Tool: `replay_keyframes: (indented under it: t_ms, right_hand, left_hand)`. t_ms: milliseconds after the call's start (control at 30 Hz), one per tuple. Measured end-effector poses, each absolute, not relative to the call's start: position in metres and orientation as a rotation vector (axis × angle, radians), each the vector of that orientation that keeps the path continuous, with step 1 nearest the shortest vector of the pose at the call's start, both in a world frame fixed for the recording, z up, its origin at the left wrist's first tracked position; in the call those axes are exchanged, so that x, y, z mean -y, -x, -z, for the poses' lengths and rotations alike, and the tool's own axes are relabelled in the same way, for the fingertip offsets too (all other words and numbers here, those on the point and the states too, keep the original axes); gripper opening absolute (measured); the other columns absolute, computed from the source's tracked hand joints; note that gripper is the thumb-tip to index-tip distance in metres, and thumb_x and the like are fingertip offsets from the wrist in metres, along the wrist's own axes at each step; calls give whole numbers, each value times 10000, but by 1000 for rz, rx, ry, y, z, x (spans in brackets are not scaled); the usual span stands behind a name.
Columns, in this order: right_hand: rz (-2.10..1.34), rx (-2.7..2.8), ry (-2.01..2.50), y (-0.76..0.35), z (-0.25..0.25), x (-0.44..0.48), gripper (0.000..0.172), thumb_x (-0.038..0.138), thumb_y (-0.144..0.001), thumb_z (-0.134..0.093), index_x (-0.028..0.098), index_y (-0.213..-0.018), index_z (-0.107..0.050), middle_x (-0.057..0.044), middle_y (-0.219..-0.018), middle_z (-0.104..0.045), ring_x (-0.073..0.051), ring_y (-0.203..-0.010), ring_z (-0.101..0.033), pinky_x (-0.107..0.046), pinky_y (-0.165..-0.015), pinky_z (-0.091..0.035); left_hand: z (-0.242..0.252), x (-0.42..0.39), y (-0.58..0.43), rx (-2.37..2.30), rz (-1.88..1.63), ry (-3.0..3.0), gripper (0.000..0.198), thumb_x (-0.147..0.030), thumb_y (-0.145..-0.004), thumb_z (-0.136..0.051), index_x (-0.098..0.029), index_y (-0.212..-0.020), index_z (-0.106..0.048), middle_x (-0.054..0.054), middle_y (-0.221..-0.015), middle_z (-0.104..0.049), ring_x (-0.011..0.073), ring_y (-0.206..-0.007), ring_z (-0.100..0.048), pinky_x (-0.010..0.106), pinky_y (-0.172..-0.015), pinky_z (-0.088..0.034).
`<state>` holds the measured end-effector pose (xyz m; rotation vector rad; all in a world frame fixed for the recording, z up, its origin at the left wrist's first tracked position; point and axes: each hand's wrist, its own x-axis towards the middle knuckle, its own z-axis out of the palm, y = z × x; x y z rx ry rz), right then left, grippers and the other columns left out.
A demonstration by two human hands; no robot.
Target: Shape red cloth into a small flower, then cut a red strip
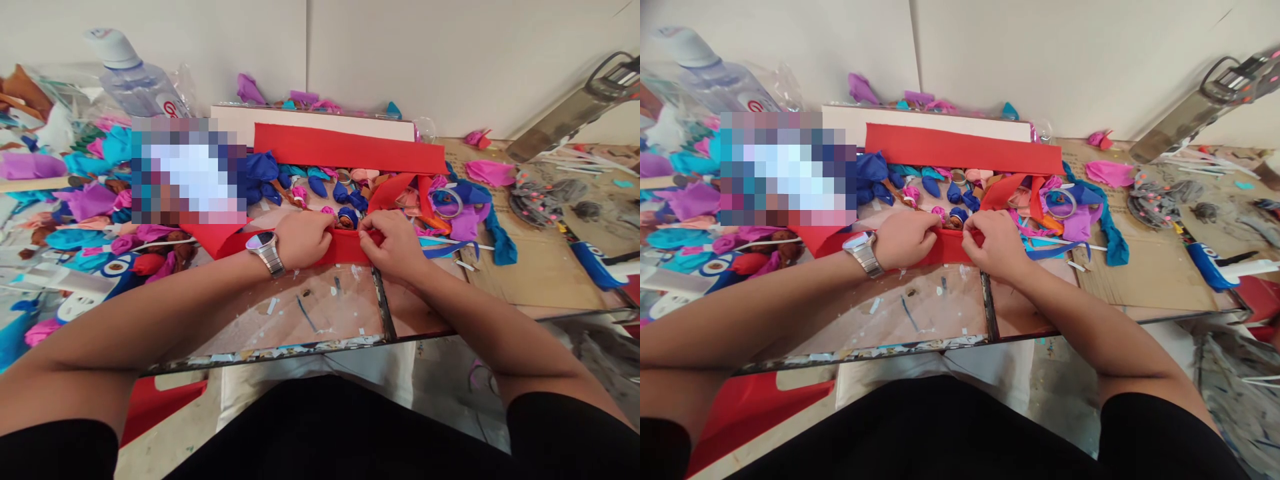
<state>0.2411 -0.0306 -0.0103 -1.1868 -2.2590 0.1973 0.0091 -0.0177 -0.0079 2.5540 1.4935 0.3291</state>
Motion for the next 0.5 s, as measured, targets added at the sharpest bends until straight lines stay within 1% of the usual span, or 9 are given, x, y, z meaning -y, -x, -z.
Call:
replay_keyframes:
  t_ms: [200,333,500]
  right_hand:
    - [-204,2246,1218,-241,9,29,77,252,-917,-602,241,-841,-599,-50,-810,-712,-258,-791,-629,-428,-803,-401]
    - [-157,2208,1243,-241,9,29,77,255,-920,-611,239,-845,-611,-60,-829,-728,-265,-811,-640,-430,-805,-405]
    - [-137,2158,1288,-242,9,28,71,253,-921,-607,234,-855,-624,-60,-841,-738,-262,-818,-641,-419,-808,-409]
  left_hand:
    - [12,16,-8,-1472,-356,-2560,273,-250,-931,-499,-191,-1024,-749,123,-973,-783,286,-836,-690,381,-681,-420]
    - [17,13,-6,-1491,-352,-2572,294,-239,-939,-493,-185,-1088,-740,127,-990,-780,289,-836,-692,385,-703,-430]
    - [12,16,-7,-1507,-248,-2587,309,-263,-951,-485,-160,-1146,-701,146,-1072,-769,308,-923,-711,395,-732,-457]
